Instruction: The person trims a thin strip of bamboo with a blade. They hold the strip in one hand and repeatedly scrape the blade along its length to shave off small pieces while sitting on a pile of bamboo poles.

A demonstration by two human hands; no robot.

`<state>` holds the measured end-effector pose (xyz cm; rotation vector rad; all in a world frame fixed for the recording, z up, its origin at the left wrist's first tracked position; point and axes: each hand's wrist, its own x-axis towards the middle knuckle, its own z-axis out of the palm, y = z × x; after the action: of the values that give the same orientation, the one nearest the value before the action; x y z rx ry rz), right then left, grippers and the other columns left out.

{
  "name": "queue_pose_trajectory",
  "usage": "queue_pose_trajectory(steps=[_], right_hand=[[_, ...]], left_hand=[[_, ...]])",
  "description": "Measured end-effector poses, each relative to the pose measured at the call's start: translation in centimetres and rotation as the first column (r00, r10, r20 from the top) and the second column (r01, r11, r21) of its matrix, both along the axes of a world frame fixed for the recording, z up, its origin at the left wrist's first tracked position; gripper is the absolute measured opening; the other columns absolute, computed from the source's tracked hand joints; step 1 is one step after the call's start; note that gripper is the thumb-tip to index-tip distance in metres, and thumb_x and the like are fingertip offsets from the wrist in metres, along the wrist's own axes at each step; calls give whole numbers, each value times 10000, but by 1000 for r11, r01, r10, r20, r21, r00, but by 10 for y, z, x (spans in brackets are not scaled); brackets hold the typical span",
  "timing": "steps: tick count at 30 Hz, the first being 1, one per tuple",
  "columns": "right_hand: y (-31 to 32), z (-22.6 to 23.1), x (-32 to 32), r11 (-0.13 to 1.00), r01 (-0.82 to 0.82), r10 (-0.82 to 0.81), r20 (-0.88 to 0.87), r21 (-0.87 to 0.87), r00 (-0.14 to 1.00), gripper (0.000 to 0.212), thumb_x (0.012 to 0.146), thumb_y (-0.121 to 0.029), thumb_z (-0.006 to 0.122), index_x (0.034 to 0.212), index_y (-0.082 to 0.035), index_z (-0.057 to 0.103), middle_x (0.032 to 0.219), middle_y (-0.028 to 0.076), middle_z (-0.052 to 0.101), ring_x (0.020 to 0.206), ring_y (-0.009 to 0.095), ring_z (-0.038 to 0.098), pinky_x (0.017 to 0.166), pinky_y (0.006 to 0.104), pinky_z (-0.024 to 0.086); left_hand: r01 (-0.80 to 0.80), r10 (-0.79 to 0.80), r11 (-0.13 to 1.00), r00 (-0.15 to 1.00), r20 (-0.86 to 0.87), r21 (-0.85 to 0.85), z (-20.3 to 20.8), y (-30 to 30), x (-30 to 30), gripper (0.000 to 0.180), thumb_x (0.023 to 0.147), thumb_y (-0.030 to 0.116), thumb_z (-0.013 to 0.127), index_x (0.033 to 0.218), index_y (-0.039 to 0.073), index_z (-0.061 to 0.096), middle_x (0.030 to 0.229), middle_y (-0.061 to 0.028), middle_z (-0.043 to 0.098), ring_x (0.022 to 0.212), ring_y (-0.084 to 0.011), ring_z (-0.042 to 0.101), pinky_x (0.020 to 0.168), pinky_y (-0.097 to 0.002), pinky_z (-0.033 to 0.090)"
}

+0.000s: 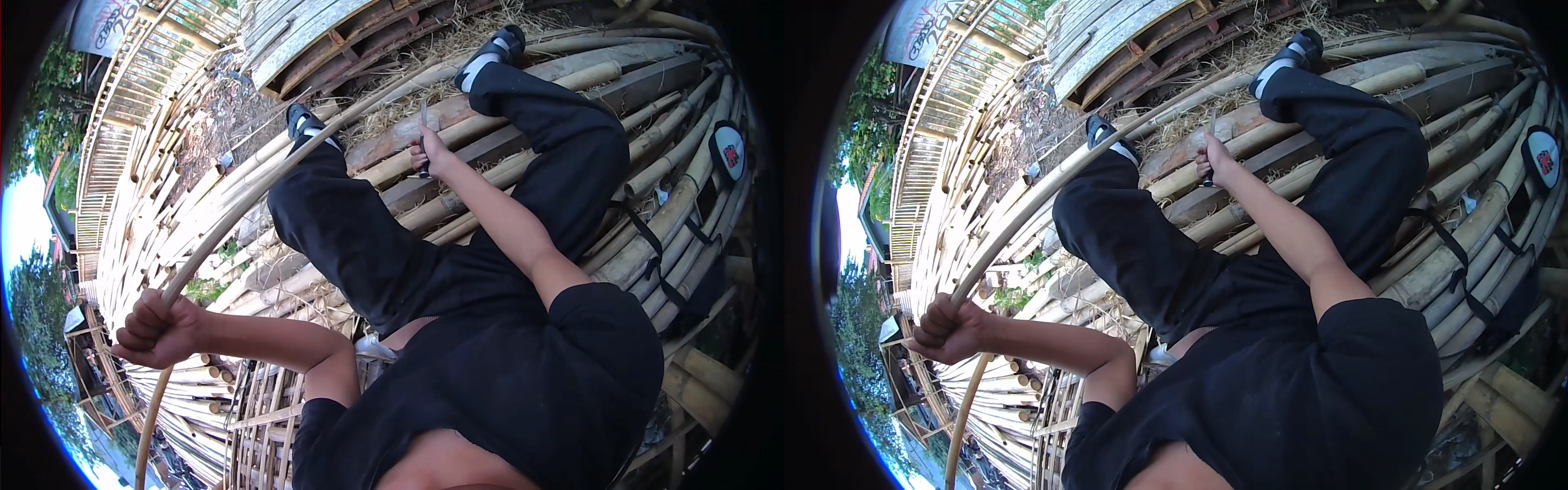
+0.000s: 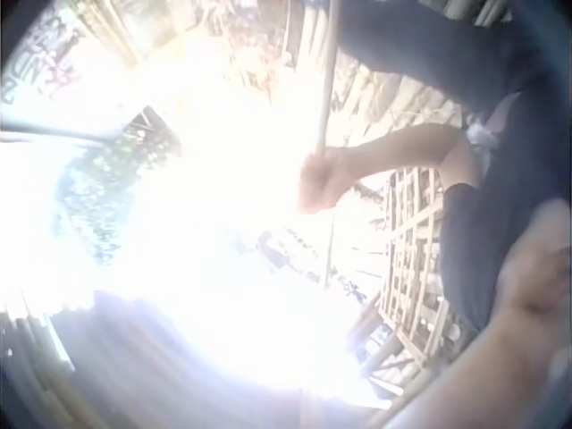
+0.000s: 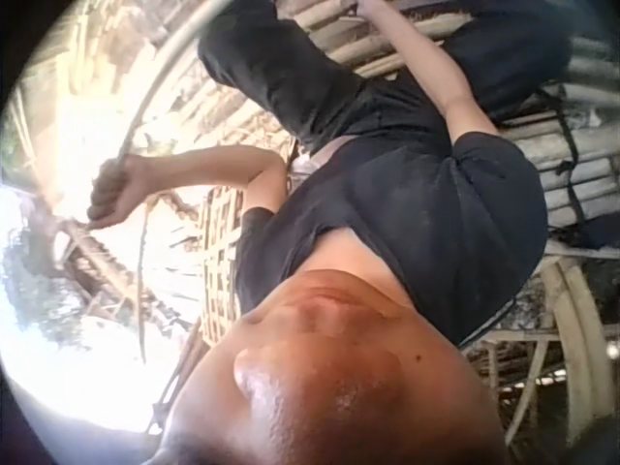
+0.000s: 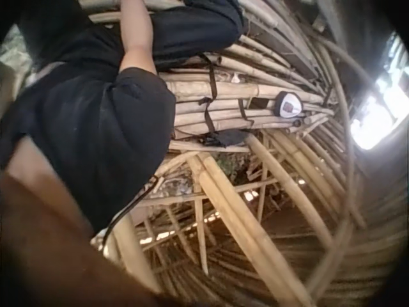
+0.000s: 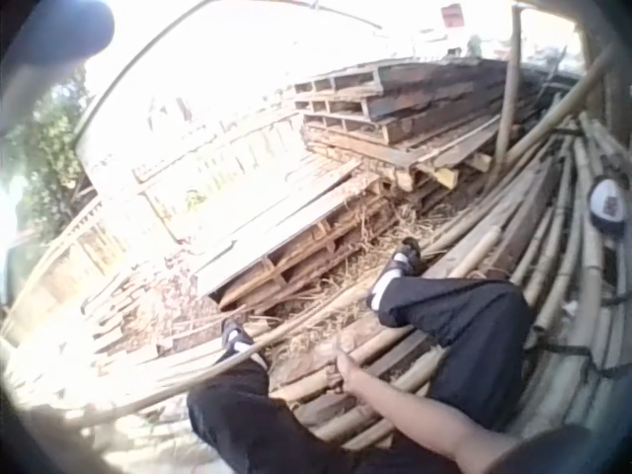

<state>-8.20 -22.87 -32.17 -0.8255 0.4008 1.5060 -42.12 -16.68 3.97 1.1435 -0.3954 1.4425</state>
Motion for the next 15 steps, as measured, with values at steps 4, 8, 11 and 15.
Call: queue_pose_trajectory(steps=[4,8,11,15], right_hand=[[2,57,13,984,56,-66,52,169,997,612,822,-655,499,979,-65,454,701,75,556,371,58,302,338,201,252],[25,57,7,994,-106,92,335,26,938,586,788,-626,586,949,-72,482,757,80,566,412,66,319,384,212,303],[30,57,-3,989,-21,-22,288,148,957,455,845,-487,611,937,-57,494,803,88,608,428,65,332,399,215,313],[45,82,-8,968,55,-118,252,244,960,282,935,-281,536,960,-18,633,685,3,547,436,47,317,414,190,299]], left_hand=[[-47,47,999,999,19,11,-4,-27,-45,487,988,306,359,532,192,229,461,77,140,392,-41,119,385,-214,141],[-46,48,998,996,76,-33,-19,-45,-76,484,987,295,374,535,186,242,467,78,149,392,-45,132,381,-209,163],[-27,27,1000,999,20,13,-28,-52,-96,453,974,288,377,548,187,259,478,76,170,413,-61,171,410,-215,207],[-49,60,994,991,120,-95,-39,-62,-110,403,947,257,433,574,165,312,506,54,217,438,-85,219,434,-234,254]])
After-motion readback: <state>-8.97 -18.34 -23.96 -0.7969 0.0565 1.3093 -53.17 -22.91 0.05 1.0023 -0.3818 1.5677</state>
